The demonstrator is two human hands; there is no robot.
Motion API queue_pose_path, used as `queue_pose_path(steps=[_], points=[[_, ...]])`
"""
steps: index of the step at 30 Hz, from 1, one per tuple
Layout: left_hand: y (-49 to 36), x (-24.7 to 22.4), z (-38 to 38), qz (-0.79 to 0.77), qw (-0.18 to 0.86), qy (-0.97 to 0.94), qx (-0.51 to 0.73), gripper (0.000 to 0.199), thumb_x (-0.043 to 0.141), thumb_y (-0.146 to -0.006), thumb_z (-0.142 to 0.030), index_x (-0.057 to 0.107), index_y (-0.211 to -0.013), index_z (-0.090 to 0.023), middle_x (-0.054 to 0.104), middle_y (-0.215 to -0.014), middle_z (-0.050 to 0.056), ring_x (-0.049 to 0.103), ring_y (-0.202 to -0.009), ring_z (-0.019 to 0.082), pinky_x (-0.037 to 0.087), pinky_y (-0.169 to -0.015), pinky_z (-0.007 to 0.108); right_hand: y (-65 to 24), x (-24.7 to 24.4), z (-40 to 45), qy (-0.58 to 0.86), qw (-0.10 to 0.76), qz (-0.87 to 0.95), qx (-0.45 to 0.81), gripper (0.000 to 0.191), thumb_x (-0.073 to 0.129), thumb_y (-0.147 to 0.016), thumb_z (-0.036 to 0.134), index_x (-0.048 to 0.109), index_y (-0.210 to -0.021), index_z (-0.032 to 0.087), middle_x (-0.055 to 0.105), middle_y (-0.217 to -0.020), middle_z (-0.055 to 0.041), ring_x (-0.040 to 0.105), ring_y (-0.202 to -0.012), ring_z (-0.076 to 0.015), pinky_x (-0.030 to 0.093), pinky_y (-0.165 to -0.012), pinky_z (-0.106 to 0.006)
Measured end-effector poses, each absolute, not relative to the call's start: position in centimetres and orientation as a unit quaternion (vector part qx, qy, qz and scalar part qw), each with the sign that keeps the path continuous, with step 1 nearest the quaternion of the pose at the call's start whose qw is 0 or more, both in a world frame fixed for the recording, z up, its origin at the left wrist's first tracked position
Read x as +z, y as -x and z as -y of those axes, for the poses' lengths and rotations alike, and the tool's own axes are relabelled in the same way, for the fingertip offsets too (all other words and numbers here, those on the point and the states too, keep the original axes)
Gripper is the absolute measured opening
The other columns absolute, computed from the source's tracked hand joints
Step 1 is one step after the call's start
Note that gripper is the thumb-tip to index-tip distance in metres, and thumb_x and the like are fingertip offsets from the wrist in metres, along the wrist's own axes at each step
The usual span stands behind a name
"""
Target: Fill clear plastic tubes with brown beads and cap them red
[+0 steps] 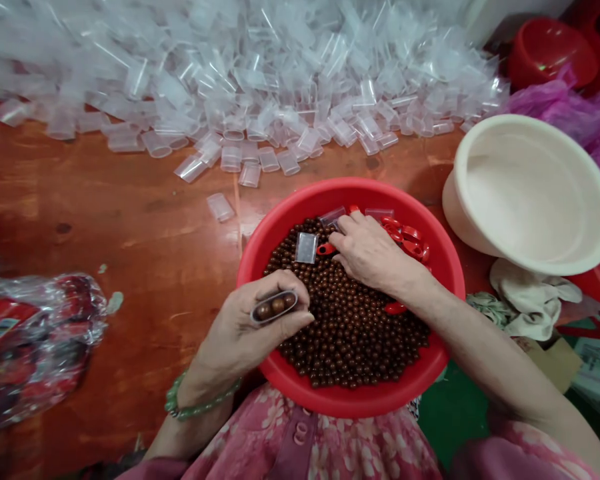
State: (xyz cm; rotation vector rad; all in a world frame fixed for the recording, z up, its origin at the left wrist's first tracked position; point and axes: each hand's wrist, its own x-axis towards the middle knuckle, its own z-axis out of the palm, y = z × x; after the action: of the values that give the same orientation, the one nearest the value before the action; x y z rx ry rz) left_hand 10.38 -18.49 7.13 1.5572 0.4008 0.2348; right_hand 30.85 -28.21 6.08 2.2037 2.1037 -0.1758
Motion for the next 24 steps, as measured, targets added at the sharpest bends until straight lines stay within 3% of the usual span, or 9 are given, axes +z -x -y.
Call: queue_pose_path(steps=[3, 8, 10, 13, 16, 20, 24], points=[[-10.5, 6.8, 18.5, -0.203, 0.73, -0.644, 0.108, 0.036, 0.079, -0.079, -0.038, 0.049, -0.075, -0.019, 0.045, -0.067, -0.007, 0.039, -0.058, 0.008, 0.031, -0.055, 0.024, -30.1, 4.9, 27.3, -0.714, 0.076, -0.695, -0.032, 0.018, 0.052, -0.094, 0.015, 0.069, -0.098, 0.012, 0.06, -0.099, -0.015, 0.051, -0.099, -0.0296, 0.04, -0.094, -0.043], [-11.0, 6.7, 18.4, -0.221, 0.742, -0.618, 0.136, 0.044, 0.084, -0.073, -0.037, 0.045, -0.065, -0.019, 0.037, -0.06, -0.008, 0.033, -0.056, 0.007, 0.025, -0.054, 0.026, -30.5, 4.5, 27.2, -0.708, 0.066, -0.703, -0.029, 0.021, 0.05, -0.093, 0.013, 0.07, -0.089, 0.012, 0.061, -0.098, -0.0156, 0.05, -0.093, -0.0279, 0.042, -0.086, -0.041], [-11.1, 6.8, 18.4, -0.229, 0.734, -0.62, 0.157, 0.047, 0.085, -0.073, -0.036, 0.043, -0.062, -0.018, 0.035, -0.058, -0.008, 0.029, -0.054, 0.007, 0.023, -0.052, 0.026, -30.9, 5.3, 27.6, -0.711, -0.011, -0.702, -0.034, 0.019, 0.052, -0.094, 0.017, 0.07, -0.091, 0.012, 0.062, -0.1, -0.0157, 0.052, -0.092, -0.0278, 0.043, -0.083, -0.041], [-10.9, 7.3, 18.7, -0.215, 0.737, -0.617, 0.173, 0.049, 0.086, -0.072, -0.035, 0.042, -0.06, -0.018, 0.034, -0.056, -0.009, 0.028, -0.053, 0.006, 0.022, -0.051, 0.026, -31.2, 6.5, 28.3, -0.71, -0.218, -0.664, -0.088, 0.017, 0.057, -0.094, 0.025, 0.069, -0.103, 0.015, 0.066, -0.095, -0.0092, 0.057, -0.084, -0.0227, 0.047, -0.078, -0.036], [-10.6, 8.0, 19.2, -0.176, 0.748, -0.616, 0.173, 0.049, 0.086, -0.072, -0.035, 0.042, -0.058, -0.018, 0.038, -0.056, -0.008, 0.03, -0.053, 0.006, 0.025, -0.051, 0.025, -31.2, 6.9, 28.7, -0.72, -0.381, -0.55, -0.184, 0.035, 0.067, -0.09, 0.033, 0.063, -0.123, 0.023, 0.061, -0.08, 0.0003, 0.054, -0.065, -0.0151, 0.045, -0.06, -0.028], [-10.5, 8.4, 19.6, -0.163, 0.75, -0.621, 0.16, 0.05, 0.088, -0.068, -0.04, 0.044, -0.058, -0.018, 0.04, -0.056, -0.007, 0.031, -0.053, 0.006, 0.026, -0.051, 0.025, -31.0, 7.0, 28.7, -0.676, -0.491, -0.452, -0.312, 0.045, 0.078, -0.081, 0.034, 0.063, -0.123, 0.028, 0.06, -0.072, 0.0044, 0.058, -0.063, -0.013, 0.047, -0.057, -0.024], [-10.8, 8.0, 19.7, -0.198, 0.769, -0.592, 0.134, 0.05, 0.088, -0.067, -0.043, 0.046, -0.06, -0.017, 0.038, -0.057, -0.008, 0.031, -0.053, 0.005, 0.025, -0.051, 0.024, -30.8, 8.3, 29.1, -0.628, -0.567, -0.357, -0.396, 0.049, 0.085, -0.075, 0.031, 0.064, -0.119, 0.028, 0.073, -0.085, 0.0025, 0.066, -0.063, -0.0102, 0.052, -0.054, -0.019]])
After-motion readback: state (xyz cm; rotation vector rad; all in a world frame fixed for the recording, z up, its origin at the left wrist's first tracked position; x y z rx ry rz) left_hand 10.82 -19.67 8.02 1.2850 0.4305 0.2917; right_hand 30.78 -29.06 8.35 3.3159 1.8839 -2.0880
